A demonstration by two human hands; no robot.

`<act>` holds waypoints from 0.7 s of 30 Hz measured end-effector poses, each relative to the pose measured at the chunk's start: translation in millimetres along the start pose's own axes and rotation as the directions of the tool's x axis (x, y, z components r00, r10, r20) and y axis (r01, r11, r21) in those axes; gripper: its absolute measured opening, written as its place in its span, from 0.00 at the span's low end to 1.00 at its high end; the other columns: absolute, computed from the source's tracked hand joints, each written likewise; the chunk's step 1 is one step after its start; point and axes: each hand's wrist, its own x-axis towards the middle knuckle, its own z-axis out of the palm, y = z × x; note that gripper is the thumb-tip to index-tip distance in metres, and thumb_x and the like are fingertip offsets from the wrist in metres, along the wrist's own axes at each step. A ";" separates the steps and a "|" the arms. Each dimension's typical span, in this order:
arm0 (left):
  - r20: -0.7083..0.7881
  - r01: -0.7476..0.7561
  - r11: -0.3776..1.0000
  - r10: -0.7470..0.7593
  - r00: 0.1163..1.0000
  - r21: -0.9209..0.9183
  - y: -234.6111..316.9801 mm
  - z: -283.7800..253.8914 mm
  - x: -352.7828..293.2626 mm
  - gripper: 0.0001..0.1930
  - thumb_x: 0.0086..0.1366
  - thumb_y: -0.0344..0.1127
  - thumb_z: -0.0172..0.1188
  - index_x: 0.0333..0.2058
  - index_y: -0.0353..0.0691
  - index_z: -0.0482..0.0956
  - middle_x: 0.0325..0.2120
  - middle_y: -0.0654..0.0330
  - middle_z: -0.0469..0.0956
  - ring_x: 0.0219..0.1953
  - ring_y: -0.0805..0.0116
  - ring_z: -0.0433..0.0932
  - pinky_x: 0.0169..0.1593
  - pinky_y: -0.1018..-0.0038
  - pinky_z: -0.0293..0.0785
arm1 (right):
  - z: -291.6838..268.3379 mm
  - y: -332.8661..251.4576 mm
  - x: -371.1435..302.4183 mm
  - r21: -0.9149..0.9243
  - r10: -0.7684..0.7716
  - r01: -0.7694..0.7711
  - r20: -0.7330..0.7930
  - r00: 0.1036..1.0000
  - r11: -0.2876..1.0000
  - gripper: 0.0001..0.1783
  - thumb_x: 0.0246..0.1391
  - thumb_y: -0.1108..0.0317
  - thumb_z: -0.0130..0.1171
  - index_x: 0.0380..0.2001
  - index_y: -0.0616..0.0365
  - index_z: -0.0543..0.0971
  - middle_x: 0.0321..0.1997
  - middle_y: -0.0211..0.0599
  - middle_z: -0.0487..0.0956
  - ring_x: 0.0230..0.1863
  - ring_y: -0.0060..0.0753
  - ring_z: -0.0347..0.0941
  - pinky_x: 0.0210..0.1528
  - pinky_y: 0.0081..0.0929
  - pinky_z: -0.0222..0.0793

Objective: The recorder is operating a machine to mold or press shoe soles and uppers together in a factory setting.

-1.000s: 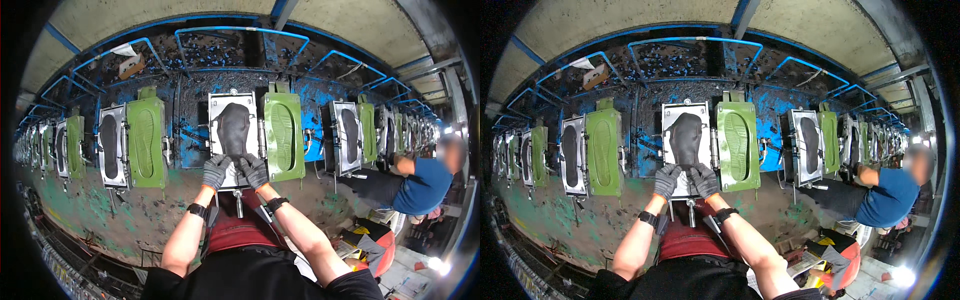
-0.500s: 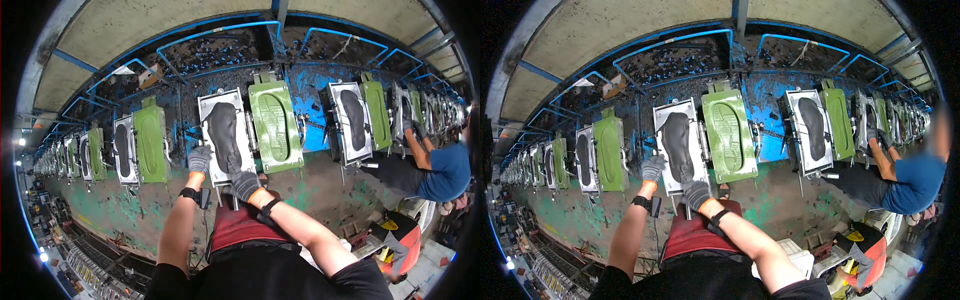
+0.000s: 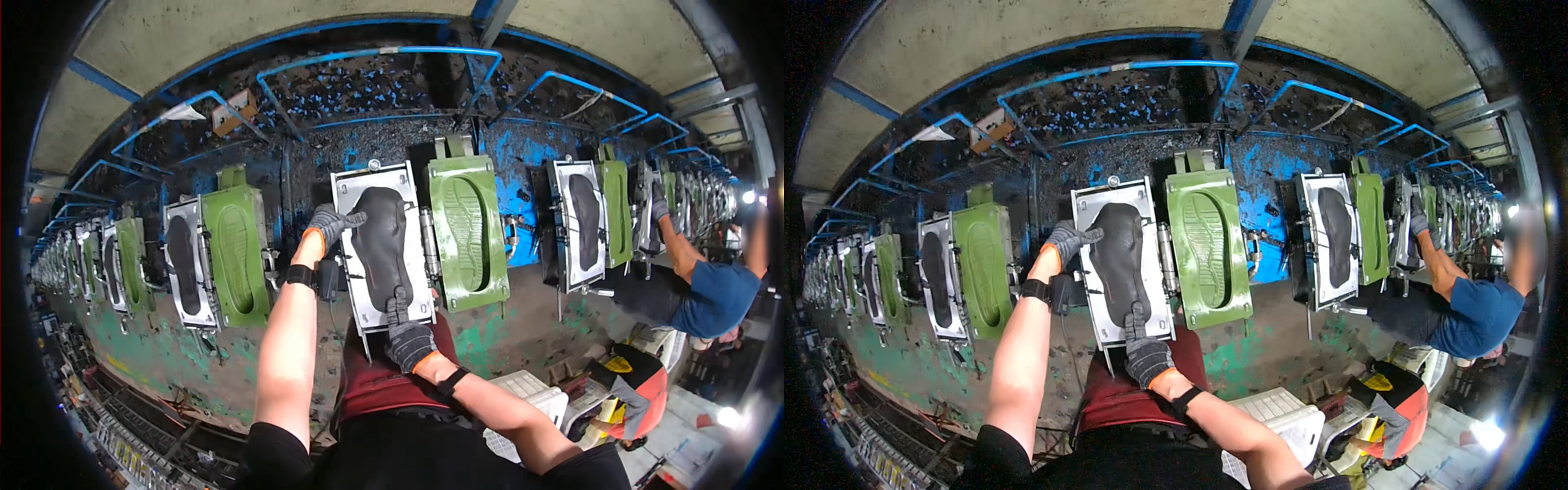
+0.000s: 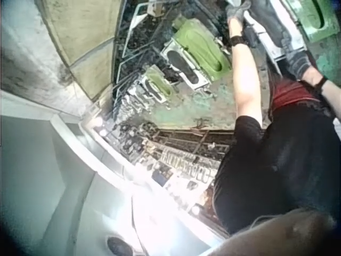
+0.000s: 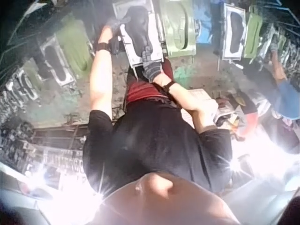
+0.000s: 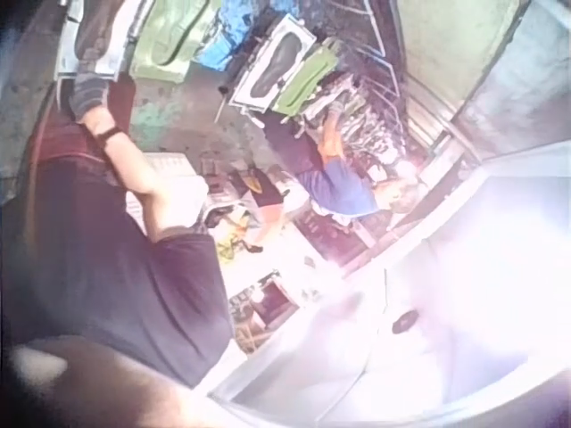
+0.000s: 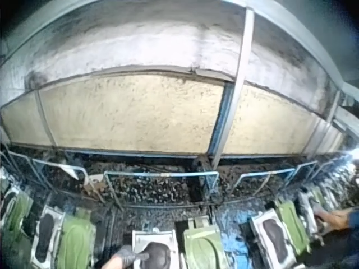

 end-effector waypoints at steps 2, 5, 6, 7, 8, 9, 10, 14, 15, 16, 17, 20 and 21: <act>-0.057 0.041 0.999 -0.040 0.998 0.011 2.9 4.7 7.3 0.47 0.40 0.58 0.85 0.48 0.22 0.80 0.43 0.41 0.84 0.44 0.50 0.83 0.47 0.58 0.79 | 6.5 6.2 7.3 -0.009 0.037 -0.036 0.041 0.998 0.999 0.61 0.45 0.57 0.71 0.74 0.72 0.49 0.77 0.72 0.50 0.35 0.60 0.82 0.34 0.50 0.79; -0.075 0.063 0.998 -0.061 0.995 0.023 26.4 9.9 -4.3 0.45 0.41 0.63 0.82 0.47 0.27 0.82 0.42 0.40 0.84 0.44 0.45 0.83 0.47 0.57 0.79 | 0.8 2.0 8.9 -0.024 0.111 -0.109 0.114 0.987 0.994 0.59 0.47 0.57 0.69 0.74 0.72 0.49 0.78 0.72 0.47 0.36 0.61 0.82 0.34 0.51 0.78; -0.112 0.090 0.980 -0.070 0.991 0.179 23.0 0.4 -4.7 0.42 0.46 0.60 0.81 0.49 0.28 0.82 0.44 0.42 0.84 0.44 0.51 0.83 0.50 0.60 0.78 | 1.5 -3.9 8.7 -0.005 0.056 -0.056 0.023 0.998 0.998 0.55 0.48 0.63 0.65 0.74 0.72 0.49 0.76 0.72 0.51 0.32 0.59 0.81 0.31 0.50 0.77; -0.155 0.120 0.937 -0.071 0.985 0.329 19.7 -10.0 -5.6 0.39 0.52 0.57 0.79 0.51 0.29 0.81 0.45 0.44 0.84 0.44 0.57 0.82 0.53 0.64 0.76 | 0.5 -9.3 11.1 0.008 -0.005 0.006 -0.073 0.997 1.000 0.51 0.49 0.70 0.60 0.74 0.72 0.49 0.75 0.72 0.56 0.29 0.57 0.81 0.29 0.50 0.76; -0.348 0.117 0.901 0.039 0.937 0.417 17.0 -3.6 -8.9 0.44 0.53 0.60 0.76 0.57 0.28 0.76 0.53 0.41 0.79 0.52 0.54 0.79 0.59 0.61 0.72 | 0.0 -9.5 12.2 0.038 -0.035 0.040 -0.111 0.993 0.998 0.53 0.48 0.70 0.62 0.75 0.69 0.49 0.77 0.69 0.51 0.30 0.58 0.81 0.31 0.51 0.76; -0.515 0.139 0.856 0.164 0.841 0.498 13.7 10.1 -16.9 0.49 0.54 0.63 0.72 0.62 0.28 0.70 0.60 0.38 0.74 0.60 0.50 0.76 0.64 0.57 0.68 | -1.0 -9.4 13.0 0.025 -0.047 0.050 -0.115 0.992 0.998 0.53 0.48 0.70 0.62 0.75 0.69 0.49 0.77 0.69 0.51 0.30 0.58 0.81 0.31 0.51 0.76; -0.492 0.158 0.727 0.272 0.827 0.668 73.0 31.3 -47.0 0.50 0.59 0.61 0.66 0.69 0.30 0.60 0.66 0.37 0.65 0.67 0.45 0.67 0.70 0.52 0.61 | -7.7 -1.6 9.1 0.050 0.019 -0.015 -0.085 0.996 0.999 0.54 0.47 0.69 0.62 0.75 0.68 0.48 0.78 0.68 0.49 0.30 0.59 0.81 0.31 0.50 0.76; -0.043 -0.342 0.392 0.708 0.705 0.854 74.2 73.6 -72.9 0.33 0.63 0.51 0.60 0.62 0.36 0.73 0.63 0.45 0.69 0.65 0.42 0.66 0.70 0.48 0.60 | -1.2 -5.8 7.2 0.062 0.016 -0.014 -0.034 0.999 0.998 0.57 0.45 0.68 0.64 0.76 0.66 0.49 0.80 0.66 0.43 0.30 0.58 0.80 0.30 0.49 0.76; 0.054 -0.389 0.272 0.757 0.651 0.880 63.3 85.7 -68.8 0.32 0.64 0.52 0.58 0.61 0.36 0.74 0.65 0.46 0.68 0.67 0.42 0.65 0.71 0.47 0.58 | -9.8 -8.9 6.3 0.094 0.012 -0.013 0.008 1.000 0.996 0.57 0.44 0.68 0.65 0.76 0.66 0.49 0.80 0.66 0.43 0.30 0.58 0.80 0.30 0.48 0.76; 0.088 -0.383 0.270 0.708 0.701 0.884 68.6 97.6 -75.6 0.37 0.63 0.56 0.58 0.65 0.36 0.71 0.67 0.45 0.65 0.70 0.40 0.60 0.73 0.47 0.52 | -15.0 -6.8 3.1 0.099 0.026 -0.026 0.006 1.000 0.995 0.58 0.44 0.68 0.66 0.76 0.65 0.49 0.80 0.66 0.44 0.30 0.57 0.81 0.30 0.48 0.76; 0.117 -0.408 0.262 0.703 0.701 0.874 73.4 104.2 -80.0 0.42 0.62 0.59 0.59 0.67 0.34 0.68 0.68 0.42 0.63 0.73 0.39 0.55 0.75 0.46 0.47 | -14.7 -1.7 4.6 0.111 0.033 -0.033 -0.001 0.999 0.993 0.58 0.44 0.68 0.66 0.76 0.65 0.49 0.80 0.66 0.44 0.30 0.57 0.81 0.30 0.48 0.76; 0.168 -0.443 0.225 0.706 0.688 0.868 92.0 106.6 -78.1 0.48 0.59 0.62 0.61 0.67 0.28 0.64 0.69 0.38 0.60 0.72 0.36 0.54 0.75 0.45 0.46 | -7.6 12.5 2.7 0.186 -0.016 0.041 -0.133 0.991 0.982 0.58 0.43 0.68 0.67 0.76 0.65 0.50 0.80 0.63 0.50 0.32 0.55 0.82 0.33 0.48 0.77; 0.160 -0.453 0.256 0.699 0.697 0.854 94.5 110.0 -80.0 0.48 0.58 0.61 0.62 0.67 0.30 0.65 0.68 0.40 0.62 0.72 0.36 0.54 0.75 0.45 0.48 | -4.6 18.5 1.6 0.207 -0.007 0.035 -0.137 0.990 0.978 0.58 0.43 0.68 0.67 0.76 0.65 0.50 0.80 0.63 0.50 0.32 0.55 0.82 0.33 0.48 0.77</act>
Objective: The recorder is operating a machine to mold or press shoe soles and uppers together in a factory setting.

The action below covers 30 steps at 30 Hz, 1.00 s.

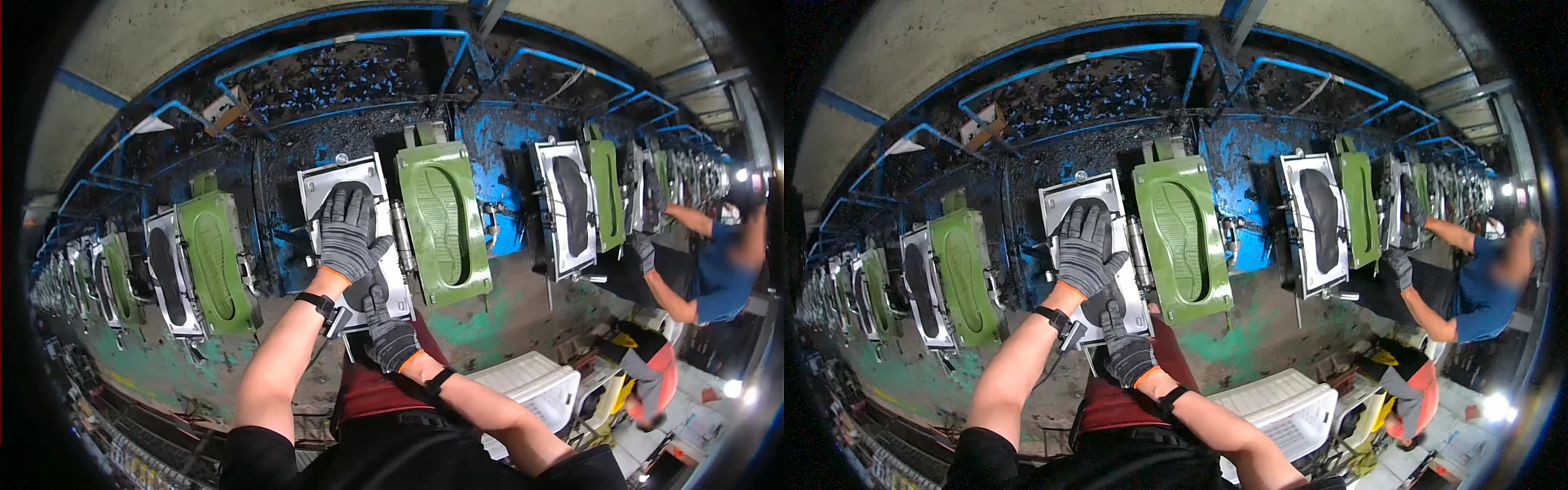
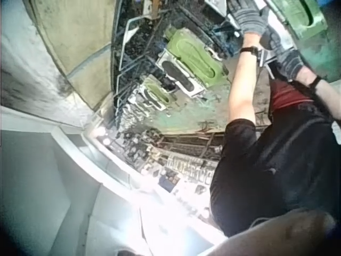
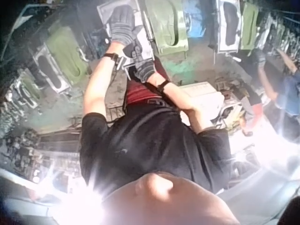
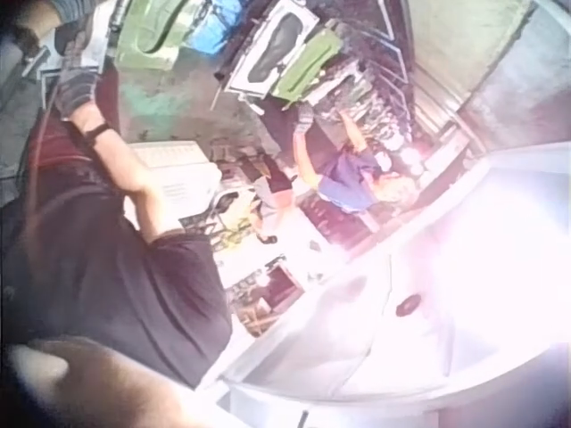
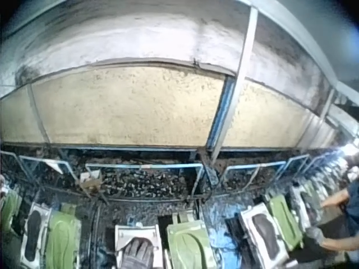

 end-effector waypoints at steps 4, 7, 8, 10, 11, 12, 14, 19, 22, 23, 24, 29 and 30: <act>-0.039 0.061 0.997 -0.064 0.997 -0.055 -11.5 15.8 -9.6 0.41 0.60 0.54 0.64 0.68 0.38 0.68 0.68 0.45 0.65 0.71 0.40 0.58 0.74 0.48 0.51 | -11.1 2.4 -3.5 0.014 -0.056 0.056 -0.004 0.998 0.998 0.55 0.45 0.70 0.65 0.76 0.65 0.52 0.79 0.62 0.53 0.33 0.55 0.82 0.35 0.50 0.76; -0.063 0.075 0.996 -0.078 0.995 -0.055 -12.4 27.7 -15.7 0.40 0.61 0.52 0.63 0.68 0.37 0.67 0.67 0.44 0.66 0.72 0.40 0.58 0.75 0.47 0.50 | -3.3 9.5 -6.6 0.046 -0.031 0.026 0.107 0.994 0.999 0.55 0.45 0.69 0.65 0.75 0.66 0.52 0.79 0.62 0.53 0.32 0.54 0.82 0.33 0.50 0.75; -0.055 0.032 0.998 -0.029 0.998 0.061 -2.7 25.8 -13.1 0.41 0.62 0.53 0.62 0.69 0.35 0.65 0.68 0.43 0.64 0.72 0.39 0.56 0.75 0.46 0.48 | -0.6 12.0 -7.2 0.057 -0.035 0.029 0.096 0.995 0.998 0.55 0.45 0.69 0.65 0.75 0.66 0.52 0.79 0.62 0.53 0.32 0.54 0.82 0.33 0.50 0.75; -0.037 -0.018 0.983 0.025 0.999 0.181 16.7 21.2 -6.7 0.43 0.62 0.54 0.62 0.70 0.34 0.63 0.69 0.41 0.62 0.73 0.38 0.54 0.76 0.45 0.46 | 3.8 16.5 -6.6 0.041 -0.024 0.021 0.088 0.996 0.999 0.59 0.43 0.65 0.67 0.76 0.65 0.48 0.73 0.65 0.63 0.29 0.58 0.80 0.31 0.50 0.76; 0.047 0.046 0.977 -0.056 0.997 0.206 29.5 12.2 -6.5 0.45 0.62 0.56 0.61 0.71 0.33 0.61 0.70 0.40 0.59 0.74 0.36 0.52 0.76 0.43 0.43 | 0.0 15.5 -8.7 0.051 -0.025 0.020 0.090 0.996 0.999 0.59 0.43 0.65 0.67 0.76 0.65 0.48 0.73 0.65 0.63 0.29 0.58 0.80 0.31 0.50 0.76; 0.129 0.108 0.966 -0.141 0.982 0.235 38.1 7.3 -6.8 0.47 0.62 0.58 0.60 0.72 0.32 0.58 0.71 0.38 0.57 0.74 0.33 0.50 0.76 0.42 0.41 | -3.5 15.3 -10.7 0.065 -0.038 0.033 0.073 0.997 0.997 0.57 0.44 0.67 0.65 0.76 0.67 0.49 0.75 0.65 0.60 0.29 0.57 0.81 0.32 0.50 0.75; 0.154 0.121 0.963 -0.161 0.975 0.241 41.6 1.7 -0.6 0.52 0.61 0.62 0.60 0.73 0.31 0.55 0.72 0.38 0.52 0.74 0.30 0.47 0.75 0.38 0.37 | -4.3 19.1 -7.8 0.078 -0.068 0.064 0.060 0.996 0.995 0.56 0.45 0.68 0.64 0.75 0.69 0.49 0.76 0.64 0.58 0.30 0.55 0.81 0.32 0.49 0.75; 0.172 0.135 0.959 -0.181 0.968 0.248 38.6 2.7 0.9 0.54 0.59 0.66 0.59 0.72 0.31 0.56 0.72 0.40 0.53 0.73 0.28 0.47 0.73 0.35 0.37 | -2.4 16.7 -4.3 0.085 -0.084 0.075 0.105 0.991 0.994 0.63 0.42 0.62 0.70 0.76 0.69 0.46 0.77 0.63 0.56 0.36 0.59 0.81 0.37 0.50 0.76; 0.165 0.169 0.964 -0.205 0.965 0.208 35.0 10.0 -1.7 0.53 0.60 0.69 0.56 0.73 0.34 0.57 0.74 0.43 0.52 0.74 0.29 0.46 0.73 0.33 0.34 | 3.9 13.5 -5.0 0.021 -0.116 0.115 0.030 0.993 0.993 0.65 0.40 0.58 0.73 0.75 0.70 0.47 0.75 0.65 0.58 0.37 0.58 0.81 0.37 0.47 0.77; 0.157 0.181 0.964 -0.212 0.965 0.193 32.0 14.2 -3.6 0.53 0.60 0.69 0.56 0.73 0.34 0.57 0.74 0.43 0.53 0.73 0.28 0.46 0.72 0.32 0.34 | 2.1 8.1 -3.2 -0.025 -0.047 0.049 0.085 0.995 0.998 0.64 0.41 0.57 0.73 0.75 0.71 0.48 0.76 0.66 0.57 0.39 0.58 0.81 0.39 0.45 0.78; 0.151 0.192 0.966 -0.219 0.964 0.176 29.7 13.9 -5.6 0.53 0.61 0.69 0.55 0.73 0.34 0.57 0.74 0.43 0.53 0.73 0.28 0.46 0.72 0.32 0.34 | 0.8 -0.2 -2.5 -0.072 0.027 -0.017 0.137 0.990 0.997 0.63 0.42 0.55 0.72 0.74 0.72 0.49 0.76 0.67 0.56 0.41 0.58 0.81 0.40 0.44 0.78; 0.188 0.235 0.954 -0.270 0.944 0.188 24.5 20.6 -7.9 0.49 0.65 0.66 0.51 0.74 0.37 0.54 0.74 0.43 0.52 0.72 0.25 0.48 0.70 0.27 0.36 | 7.4 -18.0 -13.1 -0.064 0.011 -0.014 -0.051 0.999 0.998 0.50 0.49 0.51 0.69 0.68 0.71 0.63 0.73 0.67 0.59 0.55 0.60 0.77 0.48 0.47 0.78; 0.160 0.226 0.961 -0.251 0.955 0.163 20.9 21.2 -11.1 0.49 0.65 0.66 0.51 0.74 0.36 0.54 0.74 0.43 0.53 0.72 0.26 0.48 0.70 0.27 0.35 | 9.9 -19.8 -19.0 -0.087 0.015 -0.018 -0.038 0.999 0.996 0.50 0.49 0.51 0.69 0.68 0.71 0.63 0.73 0.67 0.59 0.55 0.60 0.77 0.48 0.47 0.78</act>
